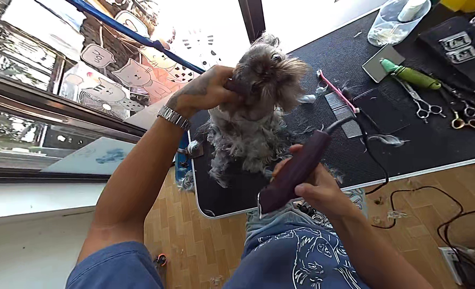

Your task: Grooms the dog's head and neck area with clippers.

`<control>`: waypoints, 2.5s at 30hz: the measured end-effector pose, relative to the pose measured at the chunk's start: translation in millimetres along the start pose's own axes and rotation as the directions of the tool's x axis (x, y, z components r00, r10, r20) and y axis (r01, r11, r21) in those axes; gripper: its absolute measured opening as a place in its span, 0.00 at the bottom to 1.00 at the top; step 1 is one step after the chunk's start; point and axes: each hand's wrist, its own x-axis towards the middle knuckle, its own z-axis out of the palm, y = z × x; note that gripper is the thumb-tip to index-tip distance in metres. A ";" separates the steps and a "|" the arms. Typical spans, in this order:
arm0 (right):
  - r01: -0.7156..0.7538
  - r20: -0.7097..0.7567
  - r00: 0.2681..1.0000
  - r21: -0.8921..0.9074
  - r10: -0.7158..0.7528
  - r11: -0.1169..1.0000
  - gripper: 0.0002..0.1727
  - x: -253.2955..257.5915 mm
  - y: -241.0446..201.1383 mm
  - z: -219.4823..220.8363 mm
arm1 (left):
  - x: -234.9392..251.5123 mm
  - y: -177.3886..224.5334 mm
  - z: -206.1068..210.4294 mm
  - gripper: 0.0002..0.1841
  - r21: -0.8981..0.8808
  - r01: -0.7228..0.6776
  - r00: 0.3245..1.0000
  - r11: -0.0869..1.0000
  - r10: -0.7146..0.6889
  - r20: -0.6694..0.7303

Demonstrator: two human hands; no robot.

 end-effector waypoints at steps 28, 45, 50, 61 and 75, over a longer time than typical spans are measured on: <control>0.383 0.252 0.690 -0.922 -0.678 0.047 0.45 139.3 -65.1 28.5 | 20.4 19.9 -11.4 0.08 -0.097 0.220 0.972 0.971 -0.210 0.106; 0.522 0.353 0.669 -0.850 -0.654 0.075 0.39 121.4 -83.2 40.2 | -5.3 29.8 -2.9 0.05 -0.162 0.287 0.954 0.944 -0.298 -0.041; 0.467 0.422 0.724 -0.882 -0.546 -0.063 0.37 146.6 -81.6 51.2 | -12.7 24.2 -5.2 0.06 -0.249 0.305 0.939 0.919 -0.334 -0.081; 0.381 0.352 0.888 -0.924 -0.295 0.044 0.42 122.6 -58.1 51.4 | -23.7 16.3 -7.0 0.04 -0.253 0.193 0.967 0.948 -0.228 -0.118; 0.449 0.034 0.708 -0.793 -0.705 0.413 0.47 106.0 -46.7 16.0 | -5.4 -13.8 12.3 0.09 -0.086 0.008 0.886 0.996 -0.047 -0.462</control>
